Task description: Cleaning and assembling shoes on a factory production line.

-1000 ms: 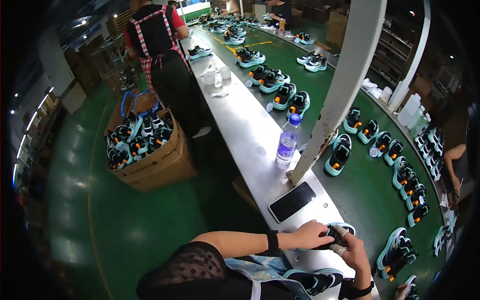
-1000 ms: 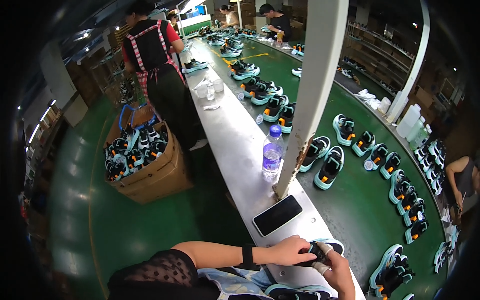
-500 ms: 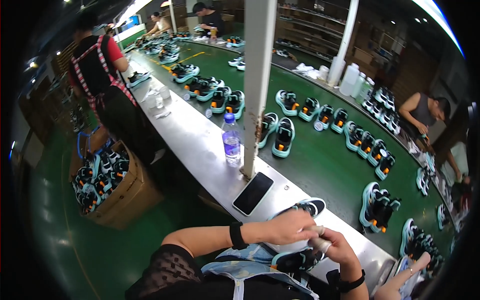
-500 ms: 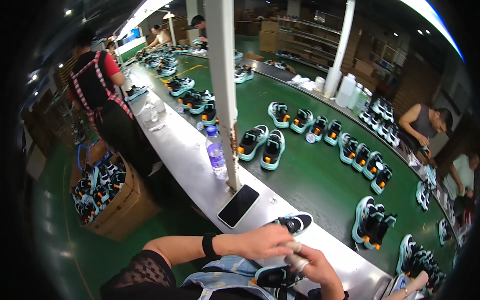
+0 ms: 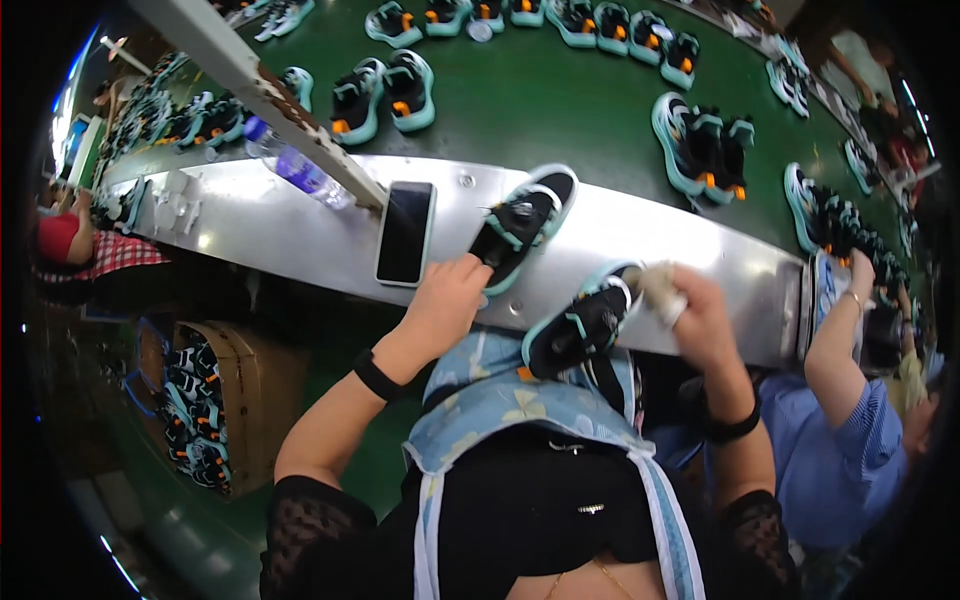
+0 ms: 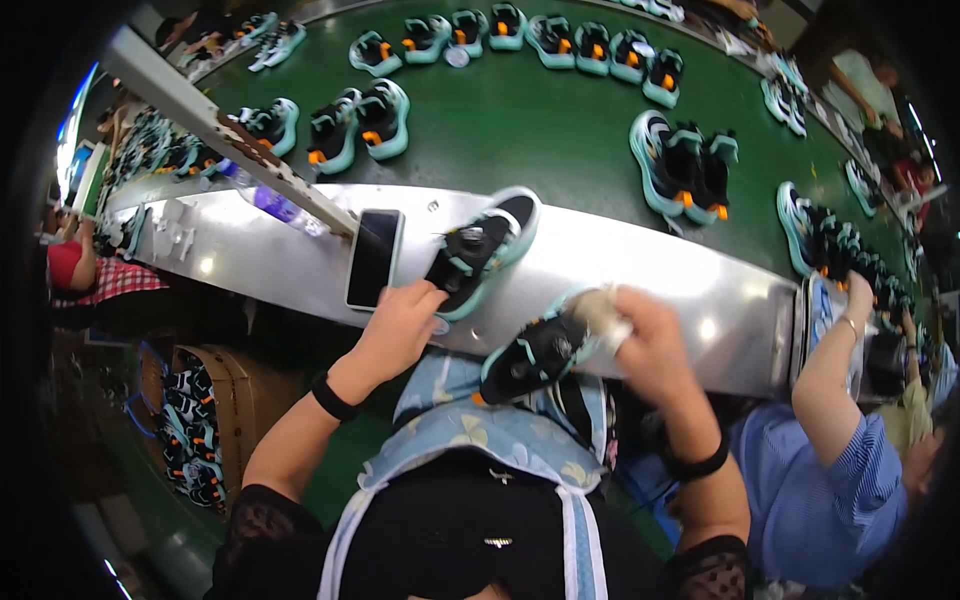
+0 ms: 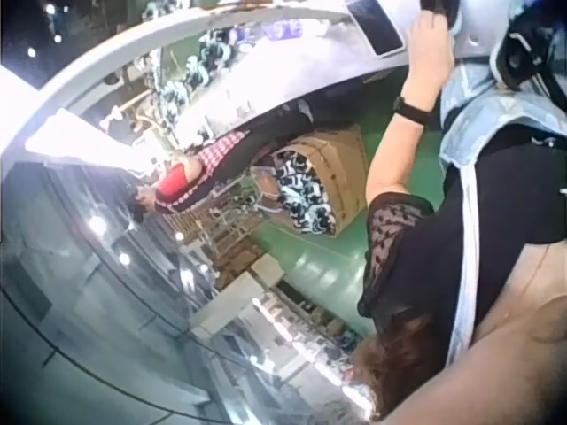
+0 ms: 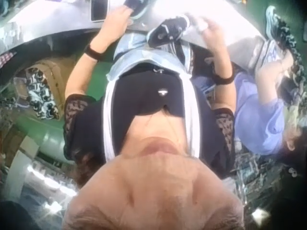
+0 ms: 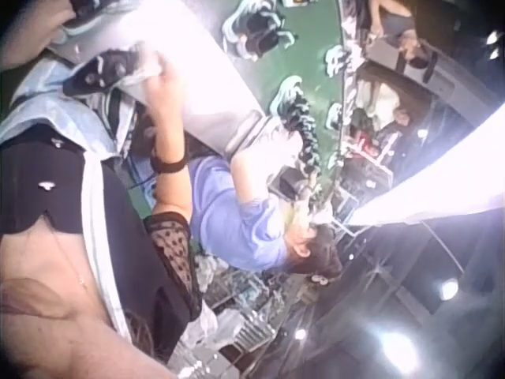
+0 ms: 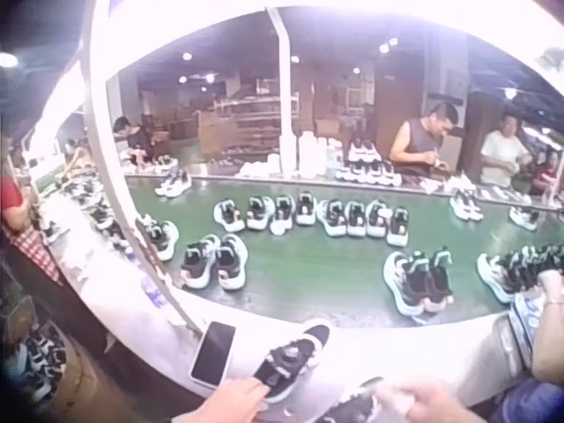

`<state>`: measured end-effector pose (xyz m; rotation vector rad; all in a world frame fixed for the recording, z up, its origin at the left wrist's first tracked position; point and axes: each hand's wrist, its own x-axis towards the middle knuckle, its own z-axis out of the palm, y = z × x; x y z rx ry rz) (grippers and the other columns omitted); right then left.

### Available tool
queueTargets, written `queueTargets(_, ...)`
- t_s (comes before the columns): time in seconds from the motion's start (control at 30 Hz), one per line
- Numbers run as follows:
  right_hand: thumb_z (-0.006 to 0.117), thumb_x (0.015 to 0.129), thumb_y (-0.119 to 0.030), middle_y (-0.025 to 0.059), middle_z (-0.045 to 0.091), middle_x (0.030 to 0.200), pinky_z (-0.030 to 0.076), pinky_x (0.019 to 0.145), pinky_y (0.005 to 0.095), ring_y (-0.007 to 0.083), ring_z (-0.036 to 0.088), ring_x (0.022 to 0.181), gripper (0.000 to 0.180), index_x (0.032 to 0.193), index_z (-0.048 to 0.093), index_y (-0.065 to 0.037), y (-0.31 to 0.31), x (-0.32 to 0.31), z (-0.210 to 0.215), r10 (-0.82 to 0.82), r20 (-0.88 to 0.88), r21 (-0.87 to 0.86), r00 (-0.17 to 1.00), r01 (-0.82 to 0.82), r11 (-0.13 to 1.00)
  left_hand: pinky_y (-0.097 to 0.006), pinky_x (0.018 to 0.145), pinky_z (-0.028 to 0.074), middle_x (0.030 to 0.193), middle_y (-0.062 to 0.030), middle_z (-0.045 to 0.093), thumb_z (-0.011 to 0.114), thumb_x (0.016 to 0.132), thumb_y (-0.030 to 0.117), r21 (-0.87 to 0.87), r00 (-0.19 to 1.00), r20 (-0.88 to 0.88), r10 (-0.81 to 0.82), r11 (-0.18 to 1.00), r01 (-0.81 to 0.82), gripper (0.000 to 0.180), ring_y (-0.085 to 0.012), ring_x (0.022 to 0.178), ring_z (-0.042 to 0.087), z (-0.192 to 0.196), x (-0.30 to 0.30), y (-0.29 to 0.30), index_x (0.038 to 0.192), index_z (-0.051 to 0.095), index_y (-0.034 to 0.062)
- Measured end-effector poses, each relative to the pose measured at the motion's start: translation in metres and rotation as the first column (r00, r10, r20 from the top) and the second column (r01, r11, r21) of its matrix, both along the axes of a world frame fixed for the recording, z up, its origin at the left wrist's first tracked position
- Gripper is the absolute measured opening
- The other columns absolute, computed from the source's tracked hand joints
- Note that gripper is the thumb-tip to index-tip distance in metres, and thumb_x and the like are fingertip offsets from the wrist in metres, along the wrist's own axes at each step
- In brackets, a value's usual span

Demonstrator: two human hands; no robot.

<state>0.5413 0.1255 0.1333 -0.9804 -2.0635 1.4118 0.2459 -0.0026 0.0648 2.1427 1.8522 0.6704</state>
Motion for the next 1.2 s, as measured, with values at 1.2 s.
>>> queueTargets(1.2, 0.078, 0.08, -0.024, 0.0129, 0.059, 0.076, 0.05, 0.063, 0.0377, 0.0306, 0.061, 0.07, 0.032, 0.105, 0.064, -0.008, -0.041, 0.004, -0.011, -0.04, 0.272, 0.24, 0.961, -0.027, 0.971, -0.037, 0.093, 0.044, 0.103, -0.0089, 0.06, 0.072, 0.076, 0.003, -0.13, 0.871, 0.206, -0.445, 0.87, 0.475, 0.042, -0.028, 0.104, 0.054, 0.03, 0.05, 0.079, 0.117, 0.065, 0.0052)
